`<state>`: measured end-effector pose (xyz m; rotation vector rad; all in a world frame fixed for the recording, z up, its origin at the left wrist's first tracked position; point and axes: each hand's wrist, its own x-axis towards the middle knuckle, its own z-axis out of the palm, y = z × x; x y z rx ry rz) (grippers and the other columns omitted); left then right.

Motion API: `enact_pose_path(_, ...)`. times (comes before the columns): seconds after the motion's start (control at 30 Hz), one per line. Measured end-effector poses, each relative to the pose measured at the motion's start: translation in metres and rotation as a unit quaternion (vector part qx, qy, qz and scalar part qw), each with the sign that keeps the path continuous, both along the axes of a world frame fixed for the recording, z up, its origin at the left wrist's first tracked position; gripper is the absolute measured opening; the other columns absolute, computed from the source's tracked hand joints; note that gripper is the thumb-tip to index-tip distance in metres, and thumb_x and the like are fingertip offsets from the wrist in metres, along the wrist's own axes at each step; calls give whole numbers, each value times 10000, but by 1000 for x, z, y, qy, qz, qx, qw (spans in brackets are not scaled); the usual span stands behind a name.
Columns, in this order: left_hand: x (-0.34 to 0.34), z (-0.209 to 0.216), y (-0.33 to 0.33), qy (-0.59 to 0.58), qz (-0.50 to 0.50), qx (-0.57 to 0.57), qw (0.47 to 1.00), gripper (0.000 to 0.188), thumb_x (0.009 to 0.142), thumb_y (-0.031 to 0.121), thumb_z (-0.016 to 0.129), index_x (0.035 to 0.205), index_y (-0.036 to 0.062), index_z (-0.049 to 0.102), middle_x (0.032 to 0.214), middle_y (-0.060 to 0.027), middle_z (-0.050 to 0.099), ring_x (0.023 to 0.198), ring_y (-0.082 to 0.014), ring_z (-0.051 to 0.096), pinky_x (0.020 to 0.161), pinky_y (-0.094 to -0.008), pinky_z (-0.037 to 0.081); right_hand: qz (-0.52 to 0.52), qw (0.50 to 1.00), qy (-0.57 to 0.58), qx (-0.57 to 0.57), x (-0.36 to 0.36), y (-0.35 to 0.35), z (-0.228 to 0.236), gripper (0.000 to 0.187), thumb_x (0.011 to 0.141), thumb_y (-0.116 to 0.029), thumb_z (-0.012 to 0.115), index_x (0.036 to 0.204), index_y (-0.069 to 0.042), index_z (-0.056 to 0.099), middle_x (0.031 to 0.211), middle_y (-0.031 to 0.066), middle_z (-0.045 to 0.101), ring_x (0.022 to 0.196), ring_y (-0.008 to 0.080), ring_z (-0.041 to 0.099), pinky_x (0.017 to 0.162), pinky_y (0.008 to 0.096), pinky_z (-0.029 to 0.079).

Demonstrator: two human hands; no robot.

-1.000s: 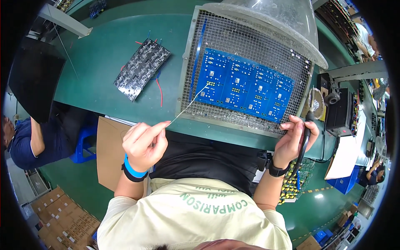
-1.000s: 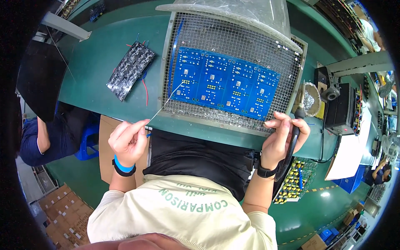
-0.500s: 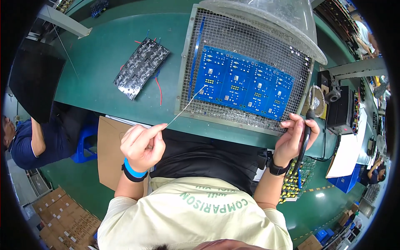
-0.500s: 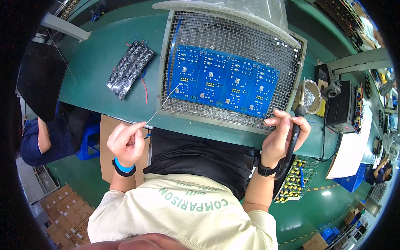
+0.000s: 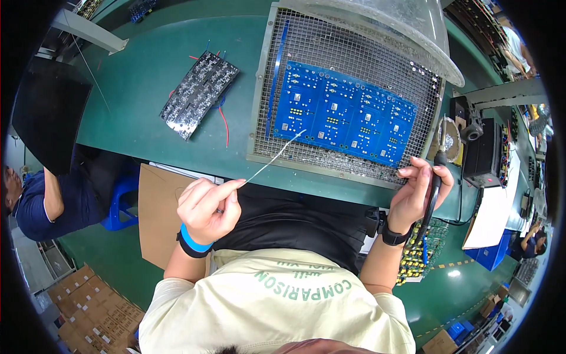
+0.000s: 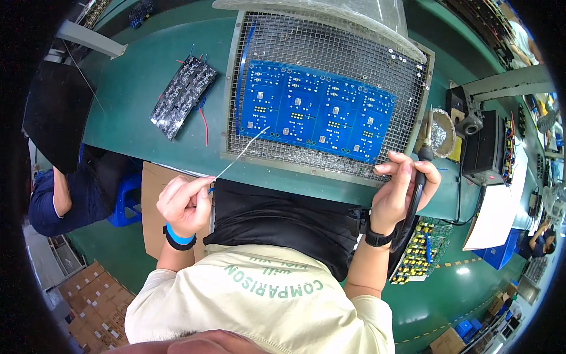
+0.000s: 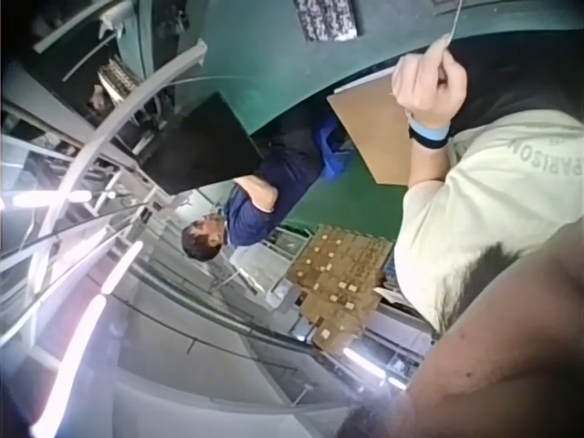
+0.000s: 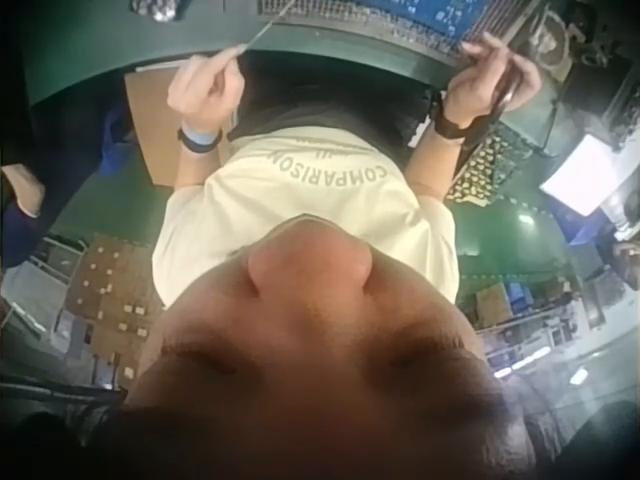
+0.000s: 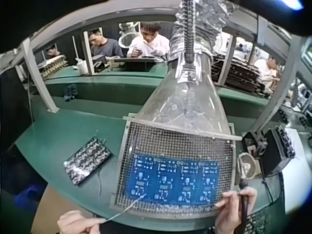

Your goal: The person picks up a circuit board and places it on a metal grate to solder components using a soldering iron and solder wire. They flip the board over to solder the reverse side before setting it aside and picking up a new board to repeat the process.

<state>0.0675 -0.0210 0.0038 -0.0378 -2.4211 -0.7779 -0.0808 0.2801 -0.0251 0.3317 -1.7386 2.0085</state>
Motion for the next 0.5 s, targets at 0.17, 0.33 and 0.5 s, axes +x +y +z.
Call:
enact_pose_path(0.17, -3, 0, 4, 4, -30, -2, 1000, 313, 617, -69, 644, 889, 49, 745, 536, 16, 417, 452, -132, 429, 452, -266, 360, 5, 1000, 2, 1, 0, 1, 0, 161, 968, -7, 478, 1122, -31, 441, 951, 236, 669, 625, 171, 638, 629, 251, 528)
enact_pose_path(0.33, -4, -1, 5, 3, -38, 3, 999, 316, 617, -66, 644, 893, 51, 746, 535, 17, 416, 451, -133, 427, 452, -268, 358, 13, 1000, -3, -7, 1, 2, 0, 165, 970, -12, 481, 1127, -33, 434, 958, 239, 668, 640, 173, 643, 638, 258, 533)
enact_pose_path(0.5, -6, -2, 8, 1, -35, 3, 999, 322, 618, -62, 645, 899, 58, 748, 536, 17, 422, 454, -132, 425, 452, -267, 357, 12, 1000, -12, -9, 1, 2, 0, 170, 972, -16, 480, 1133, -38, 431, 962, 237, 667, 647, 174, 644, 644, 264, 539)
